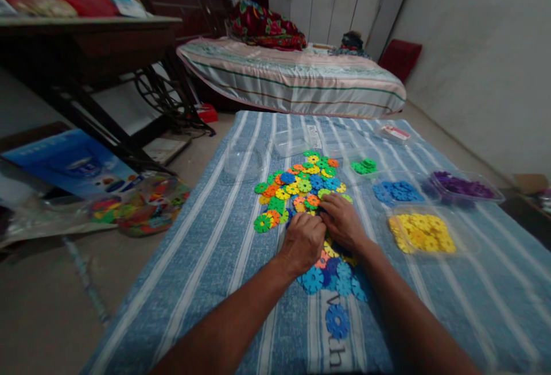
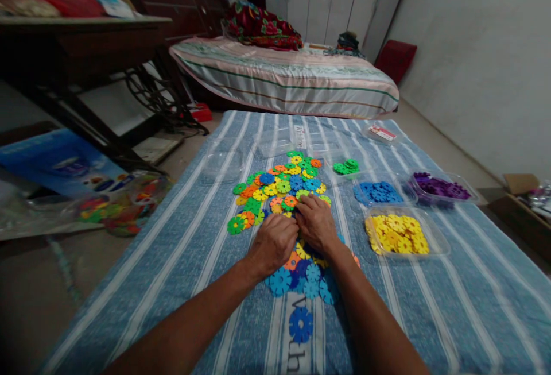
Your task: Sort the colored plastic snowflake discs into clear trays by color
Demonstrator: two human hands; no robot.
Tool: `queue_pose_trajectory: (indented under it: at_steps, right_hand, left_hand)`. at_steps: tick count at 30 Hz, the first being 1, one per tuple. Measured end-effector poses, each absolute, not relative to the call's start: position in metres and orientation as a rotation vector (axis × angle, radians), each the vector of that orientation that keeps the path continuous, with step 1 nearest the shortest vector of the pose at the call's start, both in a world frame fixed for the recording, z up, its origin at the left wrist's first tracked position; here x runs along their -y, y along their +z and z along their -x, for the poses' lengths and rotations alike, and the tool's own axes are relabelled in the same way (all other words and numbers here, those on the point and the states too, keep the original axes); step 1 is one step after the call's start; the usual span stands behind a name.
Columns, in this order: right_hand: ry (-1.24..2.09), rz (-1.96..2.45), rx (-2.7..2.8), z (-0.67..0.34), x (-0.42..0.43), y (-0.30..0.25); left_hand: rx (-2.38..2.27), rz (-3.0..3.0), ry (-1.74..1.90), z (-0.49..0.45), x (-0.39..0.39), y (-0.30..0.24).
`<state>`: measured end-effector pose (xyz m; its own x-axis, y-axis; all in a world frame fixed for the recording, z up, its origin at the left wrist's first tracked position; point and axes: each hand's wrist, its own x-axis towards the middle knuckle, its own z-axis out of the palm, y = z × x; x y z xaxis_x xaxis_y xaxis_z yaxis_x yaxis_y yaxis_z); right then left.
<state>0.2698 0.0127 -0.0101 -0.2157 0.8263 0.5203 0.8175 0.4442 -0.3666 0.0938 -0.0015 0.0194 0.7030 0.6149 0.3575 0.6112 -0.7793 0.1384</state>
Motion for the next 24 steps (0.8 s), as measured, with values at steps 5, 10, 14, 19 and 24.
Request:
queue_pose_trajectory:
  at_steps: [5, 10, 14, 19, 24]
  right_hand:
    - [0.039, 1.326, 2.017, -0.277, -0.004, -0.008]
    - [0.005, 1.306, 2.034, -0.273, 0.009, -0.005]
    - [-0.053, 1.323, 1.944, -0.271, 0.01, -0.001]
    - [-0.02, 1.422, 2.008, -0.267, -0.005, 0.0]
    - [-0.007, 1.606, 2.097, -0.264, -0.006, 0.0]
  left_hand:
    - [-1.062, -2.878, 0.817, -0.093, -0.001, 0.017]
    - [-1.102, -2.828, 1.032, -0.094, -0.004, 0.014]
    - [-1.188, -2.814, 1.002, -0.092, -0.007, 0.011]
    - [-1.318, -2.764, 0.821, -0.092, -0.01, 0.011]
    - [-1.354, -2.748, 0.705, -0.093, -0.01, 0.012]
